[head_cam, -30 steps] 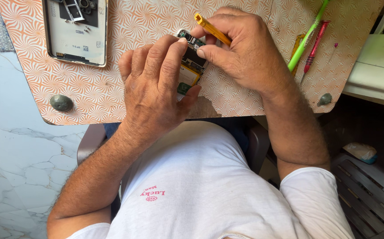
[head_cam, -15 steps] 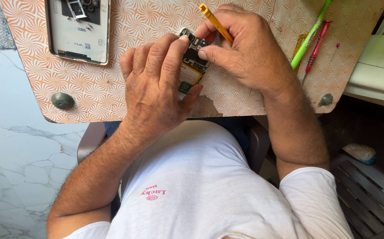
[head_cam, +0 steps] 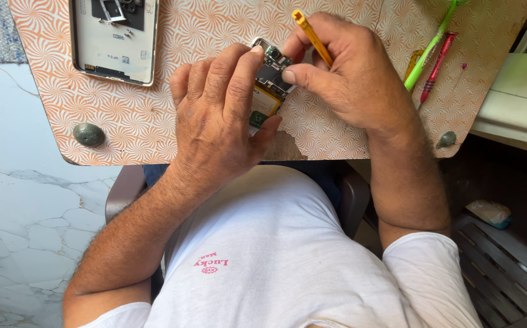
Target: The person uses a yellow plastic pry tool to remove the motherboard from a disassembled smartphone. They then spray the motherboard with liquid from a green bottle and scrub it with a green toothbrush.
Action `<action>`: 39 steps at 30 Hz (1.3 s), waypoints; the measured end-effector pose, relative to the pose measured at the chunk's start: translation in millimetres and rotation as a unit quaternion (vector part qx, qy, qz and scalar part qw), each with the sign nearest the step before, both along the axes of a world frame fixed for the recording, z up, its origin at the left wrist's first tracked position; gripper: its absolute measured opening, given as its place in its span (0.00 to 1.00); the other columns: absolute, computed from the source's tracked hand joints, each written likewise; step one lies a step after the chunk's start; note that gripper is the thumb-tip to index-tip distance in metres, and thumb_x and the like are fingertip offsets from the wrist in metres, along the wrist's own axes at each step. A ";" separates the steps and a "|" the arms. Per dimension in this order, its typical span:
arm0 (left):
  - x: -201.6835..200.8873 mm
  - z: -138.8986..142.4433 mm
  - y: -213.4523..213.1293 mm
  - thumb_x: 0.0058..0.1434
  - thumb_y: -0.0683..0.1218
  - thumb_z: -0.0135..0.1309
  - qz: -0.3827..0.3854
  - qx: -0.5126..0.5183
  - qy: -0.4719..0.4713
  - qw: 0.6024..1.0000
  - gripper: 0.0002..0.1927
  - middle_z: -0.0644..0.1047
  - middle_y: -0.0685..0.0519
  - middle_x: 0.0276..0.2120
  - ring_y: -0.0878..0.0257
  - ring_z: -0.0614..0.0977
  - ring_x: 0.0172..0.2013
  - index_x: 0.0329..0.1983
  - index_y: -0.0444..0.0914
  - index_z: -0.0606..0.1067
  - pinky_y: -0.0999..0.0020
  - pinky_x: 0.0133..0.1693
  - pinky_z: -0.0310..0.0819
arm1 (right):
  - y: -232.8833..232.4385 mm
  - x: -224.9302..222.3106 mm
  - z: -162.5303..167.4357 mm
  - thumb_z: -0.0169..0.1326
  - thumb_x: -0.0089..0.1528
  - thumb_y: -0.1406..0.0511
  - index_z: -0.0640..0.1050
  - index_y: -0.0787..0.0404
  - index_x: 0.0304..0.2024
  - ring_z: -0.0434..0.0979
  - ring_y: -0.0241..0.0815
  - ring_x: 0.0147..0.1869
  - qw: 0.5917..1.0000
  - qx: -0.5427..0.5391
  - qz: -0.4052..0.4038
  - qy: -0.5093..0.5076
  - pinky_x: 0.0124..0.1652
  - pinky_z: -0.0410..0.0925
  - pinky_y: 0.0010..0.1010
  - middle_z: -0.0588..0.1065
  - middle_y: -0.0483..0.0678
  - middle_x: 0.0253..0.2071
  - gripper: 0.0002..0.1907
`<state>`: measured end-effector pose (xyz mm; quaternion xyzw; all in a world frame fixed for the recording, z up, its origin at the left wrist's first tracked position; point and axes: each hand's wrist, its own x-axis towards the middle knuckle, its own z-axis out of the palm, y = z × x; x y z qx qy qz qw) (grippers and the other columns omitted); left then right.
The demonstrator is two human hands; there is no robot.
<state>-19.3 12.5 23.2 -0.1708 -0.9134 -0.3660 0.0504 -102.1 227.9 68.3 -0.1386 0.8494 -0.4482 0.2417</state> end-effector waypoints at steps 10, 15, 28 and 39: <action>-1.1 1.3 -1.6 0.55 0.51 0.75 0.004 0.009 -0.010 1.000 0.50 0.66 0.44 0.64 0.50 0.71 0.60 0.74 0.36 0.58 0.48 0.64 0.57 | 17.9 1.3 -12.1 0.64 0.68 0.74 0.77 0.64 0.53 0.77 0.27 0.43 0.969 -0.194 -0.096 -0.122 0.44 0.72 0.17 0.78 0.42 0.43 0.13; -0.8 2.6 -2.4 0.54 0.50 0.75 0.007 0.020 -0.010 1.000 0.50 0.66 0.44 0.65 0.49 0.71 0.61 0.74 0.36 0.57 0.48 0.64 0.58 | 30.2 0.2 -14.5 0.65 0.66 0.74 0.78 0.65 0.52 0.72 0.26 0.32 0.956 -0.217 -0.136 -0.139 0.29 0.64 0.14 0.79 0.45 0.39 0.14; -0.4 0.3 -3.7 0.57 0.49 0.73 0.002 0.022 -0.009 1.000 0.49 0.65 0.43 0.65 0.49 0.71 0.61 0.74 0.35 0.57 0.47 0.64 0.58 | 45.6 -0.2 -14.5 0.64 0.67 0.75 0.78 0.69 0.50 0.71 0.28 0.28 0.935 -0.274 -0.161 -0.156 0.25 0.62 0.17 0.78 0.48 0.36 0.10; 1.5 5.0 -1.9 0.62 0.46 0.69 0.025 0.031 0.017 0.999 0.38 0.65 0.46 0.62 0.52 0.70 0.59 0.68 0.35 0.61 0.50 0.63 0.57 | 45.0 2.6 -11.3 0.64 0.65 0.76 0.77 0.69 0.53 0.72 0.29 0.28 0.912 -0.311 -0.194 -0.183 0.25 0.63 0.18 0.79 0.50 0.37 0.14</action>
